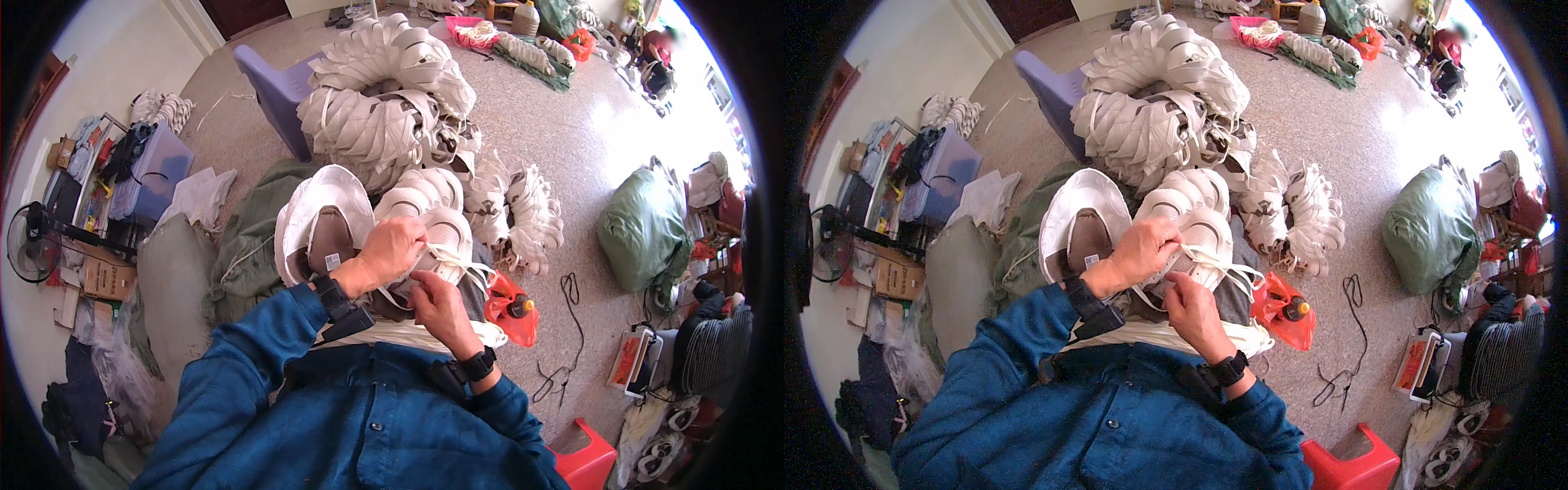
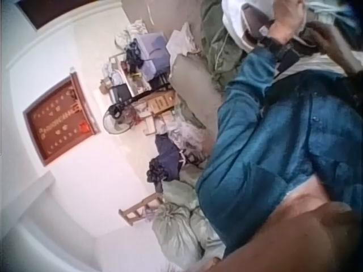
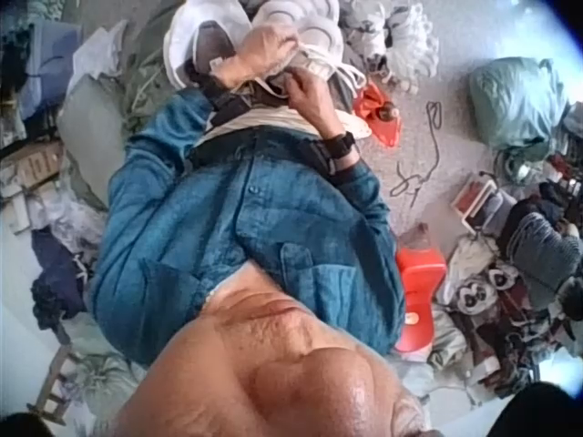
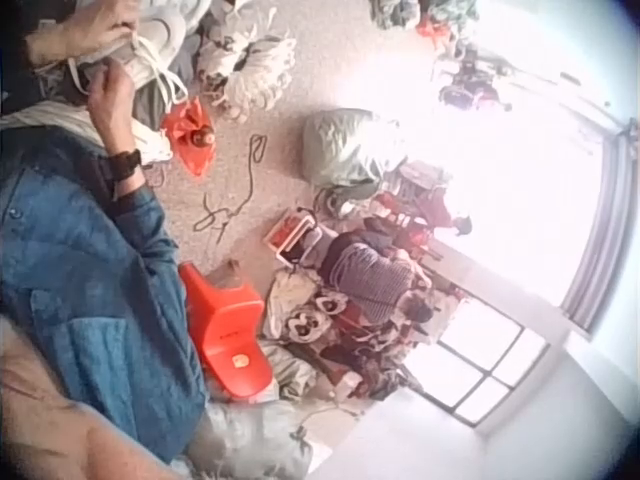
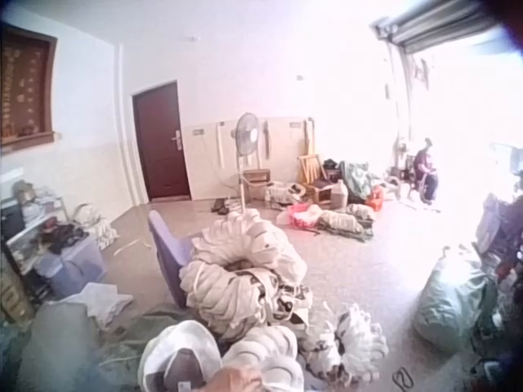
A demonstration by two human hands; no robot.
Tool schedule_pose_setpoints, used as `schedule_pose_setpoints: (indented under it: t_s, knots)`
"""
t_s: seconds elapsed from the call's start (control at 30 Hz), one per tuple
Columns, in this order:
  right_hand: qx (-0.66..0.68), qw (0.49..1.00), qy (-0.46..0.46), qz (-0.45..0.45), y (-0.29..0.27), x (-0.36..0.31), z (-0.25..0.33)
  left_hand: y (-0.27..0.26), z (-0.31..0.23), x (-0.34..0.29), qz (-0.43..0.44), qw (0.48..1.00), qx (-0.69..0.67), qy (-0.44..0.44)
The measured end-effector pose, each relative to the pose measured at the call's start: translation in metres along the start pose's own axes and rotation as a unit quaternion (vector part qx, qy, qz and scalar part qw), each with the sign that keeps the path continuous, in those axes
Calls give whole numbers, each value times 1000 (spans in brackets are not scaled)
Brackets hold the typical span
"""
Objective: Lacing white high-top shoes from a pile.
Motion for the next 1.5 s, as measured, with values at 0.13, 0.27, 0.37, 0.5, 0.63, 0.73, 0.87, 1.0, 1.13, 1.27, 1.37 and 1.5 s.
schedule_pose_setpoints:
  t_s: [0.13,0.27,0.37,0.5,0.63,0.73,0.87,1.0,1.13,1.27,1.37,1.5]
  knots:
    - [-34,998,-46,6,-3,0,-1,12,-5,-10,29,981,179,65]
    - [-107,985,-132,-4,-11,-4,9,4,-20,-18,29,988,149,41]
    - [-169,973,-153,-39,-16,-9,20,-3,-22,-23,39,986,148,65]
    - [-279,951,-124,-46,-17,-2,15,16,-24,-22,73,957,276,62]
    - [-292,950,-100,-53,-14,2,16,17,-29,-21,82,927,361,54]
    - [-266,952,-127,-83,-14,9,16,12,-23,-16,85,951,293,43]
    - [-269,953,-114,-85,-10,28,3,1,-10,-18,60,983,169,44]
    - [-301,940,-97,-126,-2,38,0,-4,-6,-17,50,996,64,36]
    - [-268,954,-121,-51,-4,27,7,-9,-8,-19,10,998,27,56]
    - [-140,917,-141,345,1,-42,51,-17,-6,-14,6,999,-49,-7]
    - [-71,943,-159,284,-16,-48,70,-16,-10,-16,8,999,-33,-4]
    - [-95,956,-275,30,-56,-26,92,-14,-9,-20,6,999,-40,3]
Point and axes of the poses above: each hand's wrist, its own x-axis towards the middle knuckle, its own y-axis out of the palm, z = x × y, the point moved 2 cm from there along x, towards the middle knuckle, and after that the axes turned 3 degrees about -z, right-handed, at the moved point
